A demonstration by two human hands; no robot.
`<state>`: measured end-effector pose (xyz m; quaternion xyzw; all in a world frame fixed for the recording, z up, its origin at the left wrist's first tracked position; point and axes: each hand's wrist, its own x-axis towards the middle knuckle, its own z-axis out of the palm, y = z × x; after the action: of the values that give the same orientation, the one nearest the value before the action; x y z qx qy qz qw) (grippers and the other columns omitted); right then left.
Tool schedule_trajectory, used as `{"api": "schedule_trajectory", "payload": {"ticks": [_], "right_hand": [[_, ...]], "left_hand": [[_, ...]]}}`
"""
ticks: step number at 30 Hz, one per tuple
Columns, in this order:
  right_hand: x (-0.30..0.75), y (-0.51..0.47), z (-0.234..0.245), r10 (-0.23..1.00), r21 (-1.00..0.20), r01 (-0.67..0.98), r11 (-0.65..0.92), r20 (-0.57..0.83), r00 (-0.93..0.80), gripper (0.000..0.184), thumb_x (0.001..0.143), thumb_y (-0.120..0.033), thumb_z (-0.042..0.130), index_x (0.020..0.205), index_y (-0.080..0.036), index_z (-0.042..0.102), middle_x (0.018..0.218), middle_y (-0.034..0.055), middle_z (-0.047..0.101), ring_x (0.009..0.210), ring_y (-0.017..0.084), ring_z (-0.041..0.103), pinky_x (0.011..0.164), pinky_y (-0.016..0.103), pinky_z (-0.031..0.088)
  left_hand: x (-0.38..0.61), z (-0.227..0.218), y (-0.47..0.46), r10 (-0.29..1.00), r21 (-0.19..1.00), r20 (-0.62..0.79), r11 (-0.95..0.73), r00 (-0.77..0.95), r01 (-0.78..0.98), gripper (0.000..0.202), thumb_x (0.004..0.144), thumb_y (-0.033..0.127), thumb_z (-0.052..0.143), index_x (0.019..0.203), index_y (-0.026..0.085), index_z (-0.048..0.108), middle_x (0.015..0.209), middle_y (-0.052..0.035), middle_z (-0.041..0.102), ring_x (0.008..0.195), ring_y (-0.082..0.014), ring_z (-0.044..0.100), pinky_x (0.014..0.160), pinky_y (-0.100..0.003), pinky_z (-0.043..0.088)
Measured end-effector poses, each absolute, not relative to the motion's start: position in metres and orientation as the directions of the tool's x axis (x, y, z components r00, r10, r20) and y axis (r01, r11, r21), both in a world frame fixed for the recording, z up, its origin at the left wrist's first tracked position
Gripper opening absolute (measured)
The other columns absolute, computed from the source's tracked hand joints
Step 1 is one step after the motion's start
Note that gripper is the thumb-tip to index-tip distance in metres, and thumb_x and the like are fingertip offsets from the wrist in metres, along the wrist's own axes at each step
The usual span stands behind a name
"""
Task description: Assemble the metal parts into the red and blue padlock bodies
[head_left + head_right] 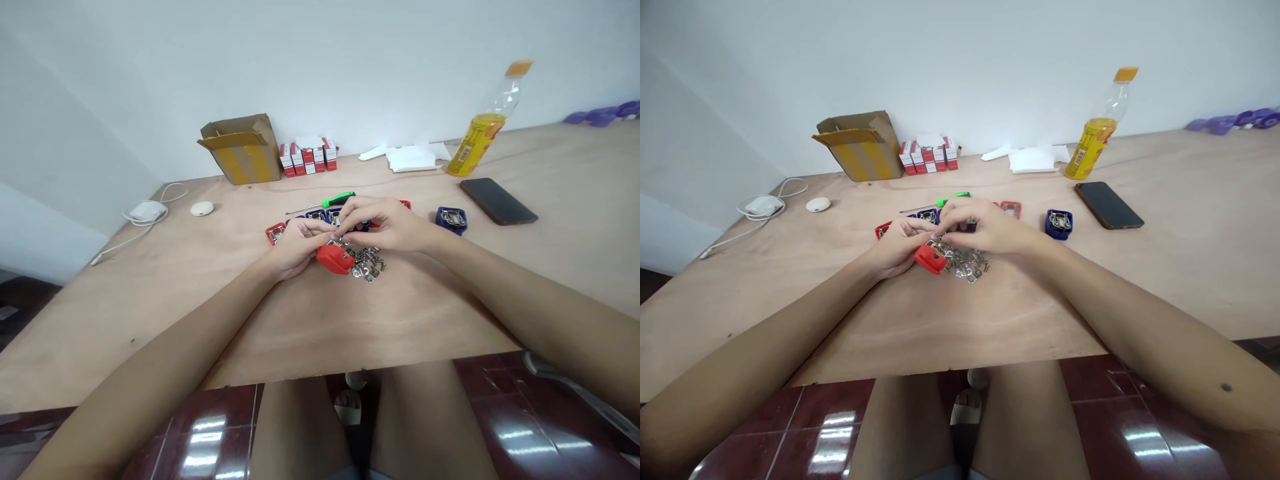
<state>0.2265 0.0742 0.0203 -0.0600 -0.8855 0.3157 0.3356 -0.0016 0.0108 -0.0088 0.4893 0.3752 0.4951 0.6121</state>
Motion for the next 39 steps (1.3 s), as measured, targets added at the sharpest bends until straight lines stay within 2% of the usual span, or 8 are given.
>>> {"api": "schedule_trajectory", "payload": {"ticks": [6,18,24,28,33,39], "right_hand": [[0.2262,0.0755,0.0194,0.301,-0.582,-0.123,0.804,0.576,-0.76,0.018,0.1,-0.022,0.069,0.111,-0.025,0.083,0.109,0.0069,0.074,0.099,0.019,0.069,0.086,0.037,0.057],[0.2252,0.0739,0.0196,0.28,-0.515,-0.121,0.848,0.631,-0.724,0.01,0.099,-0.025,0.072,0.103,-0.023,0.082,0.099,0.0058,0.077,0.092,0.019,0.072,0.085,0.037,0.058],[0.2254,0.0716,0.0202,0.288,-0.492,-0.096,0.865,0.645,-0.707,0.019,0.101,-0.024,0.071,0.117,-0.026,0.081,0.102,0.0051,0.078,0.092,0.019,0.069,0.084,0.037,0.058],[0.2263,0.0724,0.0185,0.275,-0.472,-0.092,0.877,0.65,-0.708,0.017,0.102,-0.025,0.07,0.112,-0.028,0.083,0.106,0.0056,0.076,0.097,0.02,0.07,0.087,0.039,0.058],[0.2272,0.0736,0.0167,0.281,-0.481,-0.095,0.871,0.649,-0.707,0.02,0.102,-0.024,0.067,0.114,-0.028,0.082,0.108,0.0067,0.076,0.1,0.02,0.071,0.089,0.04,0.058],[0.2264,0.0764,0.0171,0.294,-0.493,-0.081,0.867,0.634,-0.715,0.014,0.1,-0.025,0.07,0.108,-0.026,0.082,0.103,0.0057,0.079,0.096,0.02,0.071,0.088,0.04,0.059]], "left_hand": [[-0.0006,-0.0056,0.0099,0.976,0.962,-0.006,0.065,0.217,-0.264,0.031,0.067,0.032,0.102,0.086,0.014,0.086,0.08,-0.0085,0.082,0.068,-0.0148,0.075,0.068,-0.025,0.061],[-0.0029,-0.0085,0.0129,0.969,0.967,0.012,0.051,0.245,-0.248,0.022,0.072,0.027,0.097,0.087,0.015,0.086,0.082,-0.0078,0.082,0.071,-0.0149,0.074,0.074,-0.029,0.062],[-0.0024,-0.0071,0.0128,0.967,0.968,0.019,0.046,0.254,-0.247,0.021,0.074,0.027,0.096,0.089,0.016,0.086,0.088,-0.0084,0.083,0.072,-0.014,0.073,0.072,-0.028,0.061],[-0.0009,-0.0053,0.0116,0.965,0.964,0.019,0.053,0.263,-0.262,0.023,0.073,0.029,0.097,0.088,0.016,0.086,0.083,-0.0067,0.081,0.068,-0.0131,0.072,0.071,-0.027,0.06],[-0.0009,-0.0055,0.0116,0.968,0.964,0.024,0.044,0.25,-0.263,0.023,0.075,0.032,0.096,0.088,0.016,0.086,0.086,-0.0071,0.082,0.07,-0.0139,0.072,0.073,-0.028,0.061],[-0.0006,-0.0059,0.0113,0.97,0.962,0.008,0.059,0.244,-0.267,0.024,0.072,0.03,0.098,0.088,0.017,0.085,0.086,-0.0069,0.082,0.07,-0.0144,0.073,0.073,-0.029,0.061]]}}
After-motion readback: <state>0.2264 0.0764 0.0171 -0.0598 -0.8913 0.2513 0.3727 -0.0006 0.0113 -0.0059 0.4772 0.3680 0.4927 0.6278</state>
